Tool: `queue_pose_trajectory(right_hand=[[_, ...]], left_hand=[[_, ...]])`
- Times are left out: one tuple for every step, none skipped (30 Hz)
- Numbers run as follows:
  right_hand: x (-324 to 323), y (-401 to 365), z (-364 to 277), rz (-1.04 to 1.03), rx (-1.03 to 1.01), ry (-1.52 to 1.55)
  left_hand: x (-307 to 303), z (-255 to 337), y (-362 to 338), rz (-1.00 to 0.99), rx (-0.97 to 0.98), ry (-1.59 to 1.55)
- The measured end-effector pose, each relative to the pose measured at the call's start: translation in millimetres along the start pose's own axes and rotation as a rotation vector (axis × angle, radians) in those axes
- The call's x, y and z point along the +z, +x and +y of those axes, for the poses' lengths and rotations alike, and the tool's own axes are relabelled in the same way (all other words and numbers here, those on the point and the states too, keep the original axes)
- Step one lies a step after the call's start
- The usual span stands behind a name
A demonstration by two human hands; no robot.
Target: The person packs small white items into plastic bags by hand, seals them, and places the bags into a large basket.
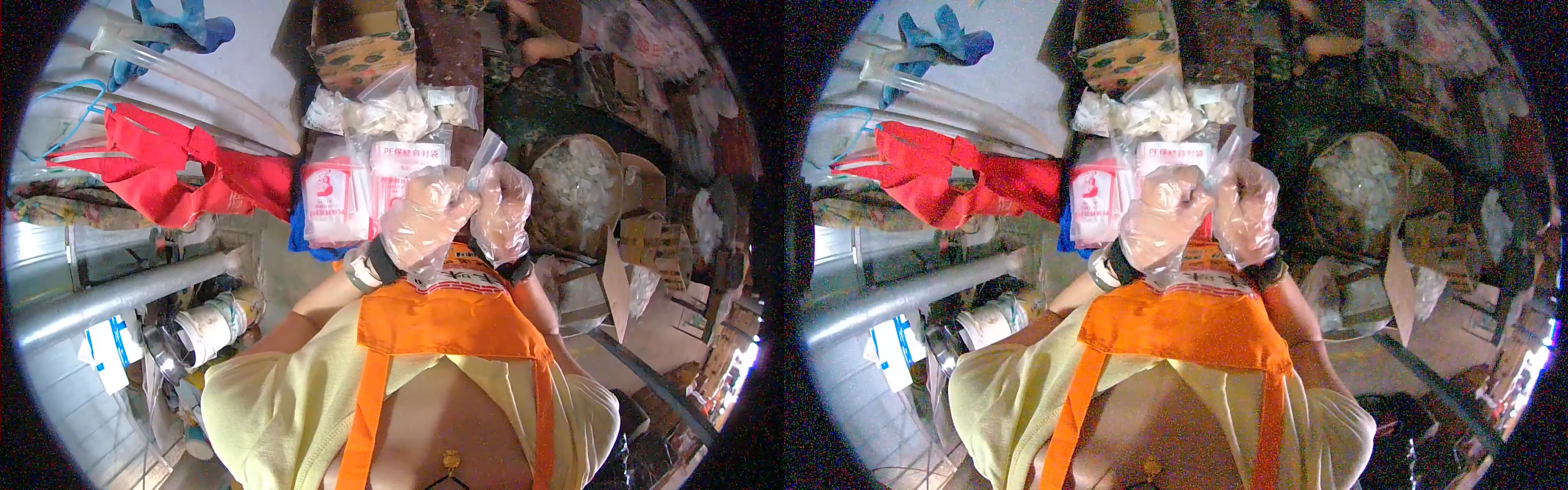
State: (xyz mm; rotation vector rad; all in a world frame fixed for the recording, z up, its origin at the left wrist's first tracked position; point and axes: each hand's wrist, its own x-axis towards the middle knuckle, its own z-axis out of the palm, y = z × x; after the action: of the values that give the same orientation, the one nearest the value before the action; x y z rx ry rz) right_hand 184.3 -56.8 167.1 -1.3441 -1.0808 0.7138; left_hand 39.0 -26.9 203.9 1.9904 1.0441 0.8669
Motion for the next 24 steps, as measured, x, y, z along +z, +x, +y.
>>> queue_pose_trajectory(right_hand=[[-3, -1, 4, 0.001, -0.025, -0.069], [-1, -2, 1, 0.032, -0.039, -0.109], [1, -2, -4, 0.064, -0.054, -0.149], [3, -2, -7, 0.096, -0.068, -0.188], [5, -3, -6, 0.115, -0.071, -0.197], [6, -2, -5, 0.134, -0.074, -0.205], [6, -1, -4, 0.152, -0.078, -0.213], [6, 1, -5, 0.133, -0.051, -0.178], [6, 3, -6, 0.113, -0.025, -0.142], [5, 5, -7, 0.094, 0.001, -0.106], [-3, 4, 12, 0.080, -0.146, -0.417], [-5, 2, 17, 0.059, -0.106, -0.306], [-6, 0, 19, 0.039, -0.066, -0.194], [-8, -2, 24, 0.020, -0.028, -0.084], [-13, -5, 42, -0.064, 0.032, 0.045], [-18, -3, 48, -0.139, 0.084, 0.077], [-23, 0, 53, -0.215, 0.135, 0.109], [-21, 0, 46, -0.210, 0.138, 0.085], [-20, 1, 38, -0.206, 0.140, 0.062], [-18, 1, 31, -0.201, 0.143, 0.038], [-15, 0, 27, -0.153, 0.004, -0.115], [-12, -1, 24, -0.115, -0.080, -0.198], [-9, -1, 21, -0.070, -0.162, -0.285], [-6, 0, 19, -0.034, -0.189, -0.303]], left_hand=[[-2, 5, 1, 0.014, 0.050, 0.049], [0, 4, 0, 0.000, 0.043, 0.084], [2, 2, 0, -0.015, 0.038, 0.118], [3, 0, 0, -0.031, 0.032, 0.152], [2, 1, 1, -0.037, 0.087, 0.205], [-1, 2, 2, -0.043, 0.142, 0.258], [-2, 2, 4, -0.069, 0.132, 0.245], [-3, 2, 6, -0.094, 0.121, 0.232], [-3, -1, 9, -0.138, 0.046, 0.154], [-3, -3, 12, -0.182, -0.028, 0.076], [-8, -3, 14, -0.211, 0.060, 0.097], [-16, -3, 17, -0.239, 0.148, 0.118], [-16, -5, 16, -0.224, 0.167, 0.121], [-17, -6, 15, -0.208, 0.186, 0.123], [-8, -14, 12, -0.146, 0.139, 0.108], [-2, -21, 9, -0.083, 0.093, 0.093], [0, -27, 8, -0.060, 0.250, 0.210], [0, -35, 9, -0.036, 0.405, 0.327], [1, -40, 8, -0.012, 0.559, 0.444], [4, -45, 8, -0.006, 0.543, 0.434], [8, -46, 8, -0.001, 0.527, 0.424], [11, -47, 8, 0.004, 0.511, 0.413], [14, -44, 7, 0.019, 0.416, 0.351], [17, -37, 6, 0.034, 0.322, 0.289]])
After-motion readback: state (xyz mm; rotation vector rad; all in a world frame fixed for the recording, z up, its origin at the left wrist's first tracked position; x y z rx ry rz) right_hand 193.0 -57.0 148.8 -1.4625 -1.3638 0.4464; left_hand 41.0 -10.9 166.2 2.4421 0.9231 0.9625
